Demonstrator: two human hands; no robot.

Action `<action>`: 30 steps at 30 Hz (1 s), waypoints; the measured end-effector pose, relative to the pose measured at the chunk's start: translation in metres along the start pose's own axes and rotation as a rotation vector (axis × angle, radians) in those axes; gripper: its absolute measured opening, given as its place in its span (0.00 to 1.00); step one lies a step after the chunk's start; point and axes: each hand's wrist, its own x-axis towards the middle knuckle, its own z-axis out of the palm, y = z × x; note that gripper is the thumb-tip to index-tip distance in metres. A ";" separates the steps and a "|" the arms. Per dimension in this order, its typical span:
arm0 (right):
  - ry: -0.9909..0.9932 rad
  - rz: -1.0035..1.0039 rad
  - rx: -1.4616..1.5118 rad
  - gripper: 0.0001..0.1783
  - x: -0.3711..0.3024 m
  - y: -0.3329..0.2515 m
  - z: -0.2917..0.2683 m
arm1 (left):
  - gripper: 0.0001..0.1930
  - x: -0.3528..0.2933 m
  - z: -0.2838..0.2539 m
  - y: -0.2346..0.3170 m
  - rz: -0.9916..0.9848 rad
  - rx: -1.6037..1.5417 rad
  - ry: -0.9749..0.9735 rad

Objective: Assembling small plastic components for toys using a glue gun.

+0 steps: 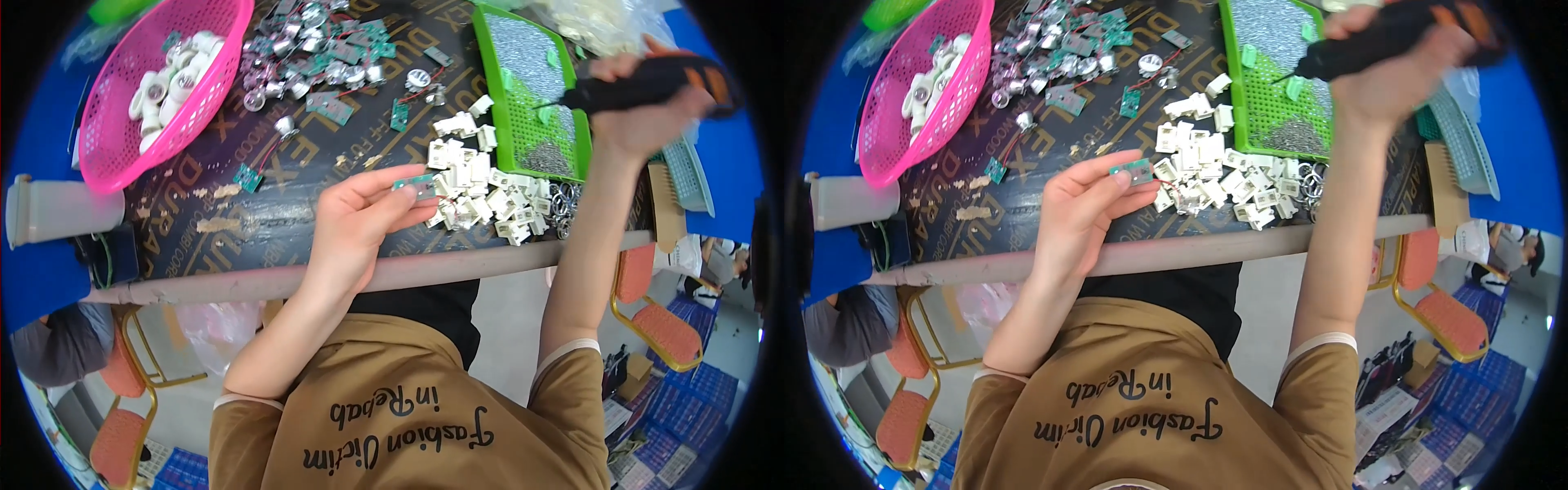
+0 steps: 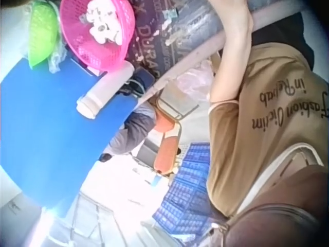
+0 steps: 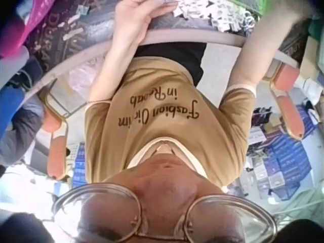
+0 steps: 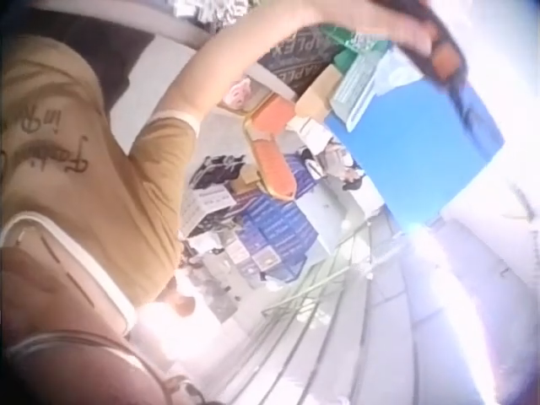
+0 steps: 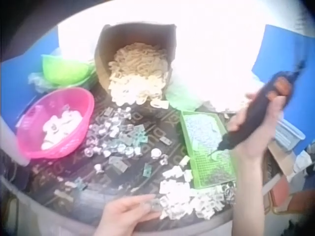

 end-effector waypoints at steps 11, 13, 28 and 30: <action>-0.618 -0.106 0.080 0.49 -0.091 -0.063 0.079 | 0.13 -0.003 -0.001 0.000 0.032 0.108 0.013; -0.637 -0.096 0.098 0.49 -0.091 -0.061 0.085 | 0.13 -0.004 -0.001 0.000 0.040 0.112 0.015; -0.662 -0.085 0.109 0.51 -0.095 -0.053 0.107 | 0.11 -0.004 0.001 0.000 0.055 0.069 0.002; -0.668 -0.074 0.118 0.52 -0.095 -0.053 0.109 | 0.11 -0.005 0.000 0.000 0.053 0.074 0.007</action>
